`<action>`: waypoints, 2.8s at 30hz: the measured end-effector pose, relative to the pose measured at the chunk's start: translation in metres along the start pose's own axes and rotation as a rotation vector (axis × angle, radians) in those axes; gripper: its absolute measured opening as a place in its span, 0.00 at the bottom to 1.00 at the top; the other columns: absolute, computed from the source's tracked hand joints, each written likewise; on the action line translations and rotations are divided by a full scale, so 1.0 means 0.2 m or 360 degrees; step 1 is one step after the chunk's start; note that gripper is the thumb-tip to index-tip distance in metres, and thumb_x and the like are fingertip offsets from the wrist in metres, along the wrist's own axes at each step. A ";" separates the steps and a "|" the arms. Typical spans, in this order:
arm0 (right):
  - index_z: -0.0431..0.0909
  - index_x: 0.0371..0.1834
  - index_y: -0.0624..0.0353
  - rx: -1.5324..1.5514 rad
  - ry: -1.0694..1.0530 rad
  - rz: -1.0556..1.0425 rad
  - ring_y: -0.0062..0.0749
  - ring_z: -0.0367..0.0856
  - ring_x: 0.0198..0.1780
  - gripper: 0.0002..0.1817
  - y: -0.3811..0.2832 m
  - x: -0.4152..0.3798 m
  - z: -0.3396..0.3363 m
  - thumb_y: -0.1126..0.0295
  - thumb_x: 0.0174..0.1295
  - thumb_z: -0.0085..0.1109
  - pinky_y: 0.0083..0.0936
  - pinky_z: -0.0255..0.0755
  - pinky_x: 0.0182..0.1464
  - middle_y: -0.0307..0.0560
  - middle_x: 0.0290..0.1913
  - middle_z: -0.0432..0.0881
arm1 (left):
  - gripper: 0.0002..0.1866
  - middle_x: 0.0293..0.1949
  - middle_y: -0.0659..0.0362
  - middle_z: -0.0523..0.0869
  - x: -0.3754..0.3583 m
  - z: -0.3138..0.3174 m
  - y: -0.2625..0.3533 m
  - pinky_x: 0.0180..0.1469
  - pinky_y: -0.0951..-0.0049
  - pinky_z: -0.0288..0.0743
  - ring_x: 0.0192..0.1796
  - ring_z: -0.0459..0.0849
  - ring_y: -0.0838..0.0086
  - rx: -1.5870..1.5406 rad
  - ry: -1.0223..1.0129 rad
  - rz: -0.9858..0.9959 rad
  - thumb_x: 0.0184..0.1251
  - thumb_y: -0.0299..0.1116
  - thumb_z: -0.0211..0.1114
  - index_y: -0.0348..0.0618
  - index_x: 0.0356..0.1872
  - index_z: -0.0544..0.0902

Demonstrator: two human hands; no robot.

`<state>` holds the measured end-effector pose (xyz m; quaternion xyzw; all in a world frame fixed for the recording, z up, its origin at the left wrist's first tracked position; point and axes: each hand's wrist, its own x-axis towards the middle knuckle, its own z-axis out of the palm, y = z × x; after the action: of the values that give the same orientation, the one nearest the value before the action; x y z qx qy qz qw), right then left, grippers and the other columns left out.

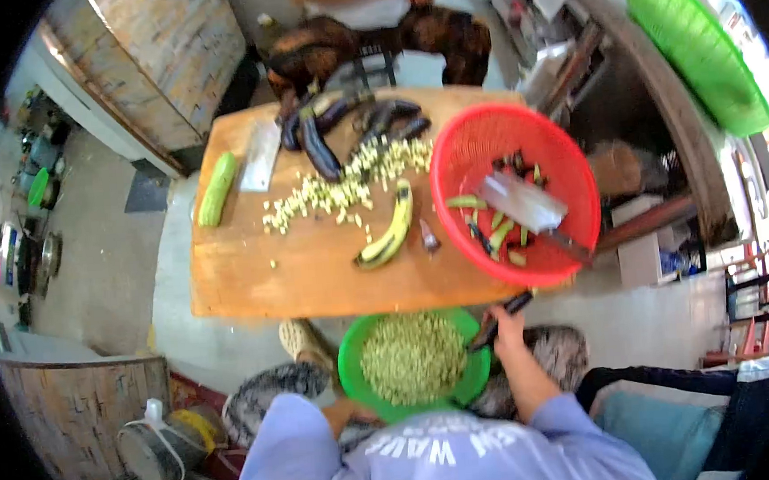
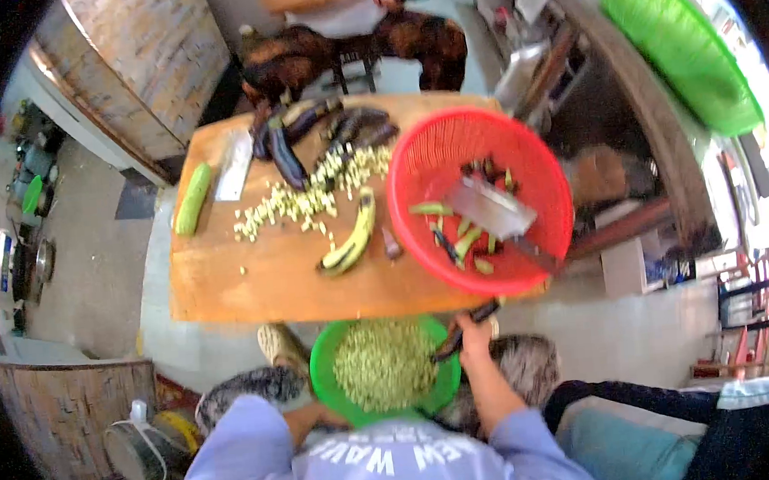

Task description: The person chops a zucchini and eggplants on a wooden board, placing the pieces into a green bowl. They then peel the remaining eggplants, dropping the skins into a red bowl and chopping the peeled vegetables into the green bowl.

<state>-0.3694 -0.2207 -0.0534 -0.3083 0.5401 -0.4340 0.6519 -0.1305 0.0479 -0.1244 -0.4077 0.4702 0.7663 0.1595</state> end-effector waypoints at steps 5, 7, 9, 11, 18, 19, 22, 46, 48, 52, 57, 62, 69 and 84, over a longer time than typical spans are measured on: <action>0.69 0.36 0.62 -0.0106 0.0069 0.0413 0.35 0.77 0.32 0.06 -0.18 -0.08 0.03 0.79 0.60 0.56 0.33 0.73 0.33 0.47 0.31 0.76 | 0.34 0.66 0.50 0.69 0.01 -0.11 0.10 0.66 0.60 0.59 0.66 0.67 0.58 0.0296 0.0087 -0.0189 0.67 0.58 0.46 0.41 0.63 0.70; 0.71 0.35 0.63 -0.0247 -0.0016 0.0436 0.35 0.77 0.33 0.05 -0.24 -0.11 0.03 0.77 0.60 0.57 0.34 0.73 0.34 0.47 0.32 0.77 | 0.33 0.65 0.49 0.70 0.03 -0.14 0.22 0.65 0.60 0.61 0.65 0.68 0.58 0.0407 0.0039 -0.0288 0.67 0.57 0.46 0.42 0.63 0.70; 0.72 0.35 0.63 -0.0184 -0.0083 0.0457 0.35 0.78 0.32 0.05 -0.25 -0.10 0.07 0.75 0.60 0.58 0.34 0.73 0.33 0.47 0.31 0.78 | 0.34 0.64 0.48 0.72 0.06 -0.16 0.27 0.63 0.59 0.64 0.63 0.71 0.57 0.0576 0.0114 -0.0162 0.67 0.58 0.46 0.41 0.63 0.70; 0.72 0.34 0.63 0.0027 -0.0168 0.0527 0.35 0.78 0.31 0.07 -0.23 -0.16 0.16 0.73 0.59 0.60 0.34 0.73 0.33 0.47 0.30 0.78 | 0.33 0.61 0.49 0.74 -0.19 -0.17 0.57 0.60 0.59 0.67 0.62 0.72 0.58 0.0659 0.0333 -0.0318 0.67 0.58 0.47 0.40 0.61 0.71; 0.75 0.37 0.59 -0.0006 -0.0832 0.0592 0.28 0.77 0.31 0.11 -0.23 -0.62 0.51 0.64 0.60 0.62 0.26 0.72 0.36 0.42 0.30 0.79 | 0.30 0.52 0.54 0.79 -0.43 -0.09 0.76 0.44 0.63 0.77 0.39 0.83 0.63 -0.1646 0.1363 0.1261 0.70 0.56 0.49 0.44 0.63 0.66; 0.74 0.39 0.59 -0.0058 -0.0930 0.0568 0.27 0.77 0.32 0.11 -0.26 -0.65 0.57 0.64 0.61 0.61 0.26 0.72 0.37 0.41 0.29 0.78 | 0.29 0.50 0.55 0.79 -0.46 -0.09 0.80 0.41 0.64 0.78 0.36 0.83 0.65 -0.1798 0.1265 0.1472 0.71 0.55 0.50 0.45 0.63 0.64; 0.71 0.44 0.61 -0.0722 -0.1300 0.0193 0.27 0.76 0.36 0.15 -0.38 -0.67 0.67 0.63 0.63 0.59 0.27 0.72 0.40 0.43 0.33 0.77 | 0.27 0.45 0.57 0.79 -0.58 -0.08 0.83 0.35 0.72 0.77 0.33 0.82 0.71 -0.1824 0.1291 0.1323 0.71 0.49 0.54 0.44 0.62 0.64; 0.67 0.44 0.65 -0.1724 -0.1077 -0.0974 0.40 0.77 0.34 0.12 -0.52 -0.12 0.84 0.74 0.60 0.56 0.33 0.73 0.37 0.47 0.31 0.77 | 0.22 0.32 0.55 0.80 -0.99 -0.52 0.94 0.34 0.66 0.78 0.32 0.79 0.67 -0.2611 0.1314 0.2040 0.73 0.50 0.43 0.39 0.41 0.74; 0.68 0.41 0.63 -0.1121 -0.1097 -0.0835 0.31 0.76 0.29 0.09 -0.67 -0.21 0.82 0.74 0.61 0.56 0.27 0.71 0.33 0.42 0.27 0.75 | 0.22 0.31 0.56 0.79 -0.98 -0.57 1.04 0.30 0.69 0.77 0.31 0.79 0.68 -0.2627 0.1206 0.2033 0.73 0.52 0.43 0.41 0.40 0.74; 0.71 0.35 0.60 -0.0355 -0.1055 -0.0711 0.15 0.71 0.28 0.04 -0.93 -0.31 0.78 0.76 0.61 0.58 0.16 0.66 0.29 0.36 0.27 0.75 | 0.24 0.32 0.57 0.80 -0.90 -0.66 1.27 0.24 0.73 0.74 0.30 0.79 0.71 -0.2323 0.1118 0.1901 0.73 0.55 0.42 0.45 0.45 0.75; 0.72 0.35 0.61 -0.0250 -0.1114 -0.0676 0.18 0.74 0.32 0.05 -1.05 -0.29 0.74 0.76 0.59 0.58 0.19 0.69 0.35 0.38 0.31 0.77 | 0.23 0.32 0.59 0.79 -0.90 -0.63 1.61 0.22 0.75 0.71 0.28 0.77 0.71 -0.2044 0.1089 0.1746 0.75 0.54 0.39 0.47 0.49 0.74; 0.71 0.35 0.63 -0.0567 -0.0775 -0.1147 0.23 0.74 0.32 0.07 -1.15 -0.11 0.72 0.73 0.59 0.58 0.26 0.69 0.37 0.41 0.31 0.77 | 0.21 0.32 0.59 0.78 -0.88 -0.65 1.74 0.21 0.74 0.70 0.28 0.76 0.71 -0.2145 0.1064 0.1698 0.75 0.52 0.42 0.46 0.50 0.73; 0.73 0.34 0.61 -0.0101 -0.0099 -0.0653 0.21 0.70 0.28 0.06 -1.23 0.48 0.61 0.70 0.63 0.57 0.25 0.68 0.34 0.36 0.30 0.75 | 0.20 0.36 0.56 0.80 -0.80 -0.69 1.71 0.22 0.71 0.74 0.30 0.79 0.67 -0.2236 0.0951 0.1675 0.73 0.51 0.47 0.48 0.51 0.73; 0.66 0.62 0.63 -0.0260 -0.1359 -0.1054 0.15 0.73 0.39 0.24 -1.24 0.04 0.57 0.73 0.63 0.55 0.16 0.70 0.43 0.38 0.51 0.71 | 0.26 0.31 0.55 0.80 -0.82 -0.68 1.81 0.21 0.75 0.77 0.24 0.80 0.71 -0.2105 0.0477 0.1711 0.72 0.56 0.44 0.41 0.48 0.72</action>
<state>-0.3161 -0.3437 0.1845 -0.6603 0.1334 -0.4091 0.6155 -0.1913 -0.2290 0.1862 -0.2358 0.0728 0.7921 -0.5583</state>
